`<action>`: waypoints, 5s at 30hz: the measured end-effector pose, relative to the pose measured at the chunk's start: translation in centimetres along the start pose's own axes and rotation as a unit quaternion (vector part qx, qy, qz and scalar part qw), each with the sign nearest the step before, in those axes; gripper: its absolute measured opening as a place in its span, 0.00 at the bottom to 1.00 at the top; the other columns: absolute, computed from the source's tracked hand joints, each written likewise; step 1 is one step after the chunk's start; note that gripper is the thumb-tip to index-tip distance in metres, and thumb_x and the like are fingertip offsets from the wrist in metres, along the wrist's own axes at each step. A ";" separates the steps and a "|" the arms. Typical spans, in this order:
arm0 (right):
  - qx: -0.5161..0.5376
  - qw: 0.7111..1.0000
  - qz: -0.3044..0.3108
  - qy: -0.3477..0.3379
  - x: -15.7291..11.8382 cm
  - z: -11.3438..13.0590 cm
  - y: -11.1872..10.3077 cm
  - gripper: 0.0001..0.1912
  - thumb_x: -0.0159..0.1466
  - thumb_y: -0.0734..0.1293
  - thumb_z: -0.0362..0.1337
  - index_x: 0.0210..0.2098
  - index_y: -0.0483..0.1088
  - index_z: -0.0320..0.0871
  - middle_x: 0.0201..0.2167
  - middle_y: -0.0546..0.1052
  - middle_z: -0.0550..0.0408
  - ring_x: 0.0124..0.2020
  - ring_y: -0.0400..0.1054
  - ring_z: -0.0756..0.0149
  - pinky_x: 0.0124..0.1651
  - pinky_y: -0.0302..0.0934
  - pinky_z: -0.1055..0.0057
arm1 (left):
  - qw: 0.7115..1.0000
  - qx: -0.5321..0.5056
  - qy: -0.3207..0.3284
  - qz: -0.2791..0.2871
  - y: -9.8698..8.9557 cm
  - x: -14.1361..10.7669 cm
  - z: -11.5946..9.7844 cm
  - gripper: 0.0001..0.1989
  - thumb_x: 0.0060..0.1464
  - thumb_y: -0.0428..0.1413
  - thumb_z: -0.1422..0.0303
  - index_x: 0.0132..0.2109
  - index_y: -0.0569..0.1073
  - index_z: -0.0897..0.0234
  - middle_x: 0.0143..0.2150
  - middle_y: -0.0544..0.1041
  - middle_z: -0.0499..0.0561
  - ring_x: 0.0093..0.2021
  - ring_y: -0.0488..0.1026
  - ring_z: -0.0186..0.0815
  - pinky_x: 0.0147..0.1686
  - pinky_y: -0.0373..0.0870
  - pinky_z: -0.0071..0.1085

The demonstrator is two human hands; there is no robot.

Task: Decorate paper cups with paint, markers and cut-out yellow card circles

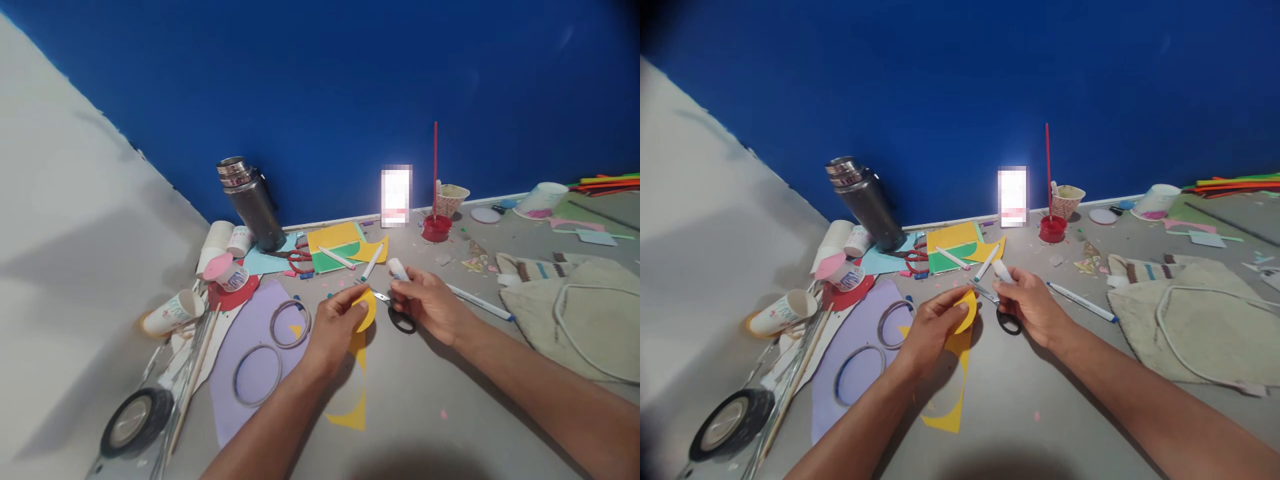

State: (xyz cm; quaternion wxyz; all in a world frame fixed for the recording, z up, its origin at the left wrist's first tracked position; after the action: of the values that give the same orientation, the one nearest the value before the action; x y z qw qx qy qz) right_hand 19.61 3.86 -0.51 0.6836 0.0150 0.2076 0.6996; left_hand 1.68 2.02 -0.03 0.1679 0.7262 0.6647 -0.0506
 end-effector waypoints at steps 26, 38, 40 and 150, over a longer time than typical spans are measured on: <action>-0.134 0.988 0.079 -0.006 -1.1 -0.6 0.6 0.22 0.49 0.80 0.51 0.30 0.74 0.40 0.15 0.64 0.65 0.19 0.54 0.74 0.25 0.47 0.72 | 0.993 -0.094 -0.029 0.060 -0.2 0.3 -0.2 0.27 0.37 0.76 0.64 0.45 0.77 0.65 0.34 0.81 0.49 0.32 0.77 0.34 0.36 0.71 0.29; -0.175 0.975 0.136 0.023 -0.9 -0.6 0.6 0.13 0.49 0.74 0.43 0.27 0.71 0.42 0.15 0.66 0.65 0.17 0.55 0.74 0.24 0.49 0.72 | 0.990 -0.069 -0.079 0.096 -0.7 0.6 -0.4 0.20 0.37 0.74 0.58 0.32 0.78 0.67 0.27 0.77 0.48 0.26 0.72 0.30 0.29 0.65 0.26; -0.203 0.966 0.162 0.017 -1.0 -0.6 0.6 0.12 0.51 0.73 0.43 0.27 0.72 0.42 0.16 0.67 0.63 0.18 0.56 0.74 0.23 0.48 0.73 | 0.990 -0.023 -0.079 0.111 -0.7 0.6 -0.2 0.20 0.38 0.73 0.57 0.29 0.77 0.67 0.24 0.75 0.48 0.24 0.69 0.28 0.26 0.60 0.25; -0.552 0.753 0.044 -0.355 -3.9 1.9 2.9 0.06 0.68 0.66 0.36 0.39 0.77 0.45 0.40 0.82 0.47 0.42 0.74 0.58 0.43 0.64 0.65 | 0.909 -0.360 -0.162 0.137 -0.5 1.4 1.1 0.28 0.65 0.55 0.47 0.57 0.74 0.66 0.45 0.83 0.60 0.41 0.82 0.43 0.40 0.80 0.41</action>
State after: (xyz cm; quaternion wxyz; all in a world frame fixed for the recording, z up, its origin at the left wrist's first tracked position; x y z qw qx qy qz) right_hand 17.67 0.67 3.14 0.5657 -0.1084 -0.4731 0.6666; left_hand 1.49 3.07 -1.54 0.5283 0.6825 0.4952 0.0989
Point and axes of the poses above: each hand's wrist, its own x-axis towards the middle knuckle, its own y-axis out of the palm, z = x × y, the point moved 3 cm from there along x, towards the middle knuckle
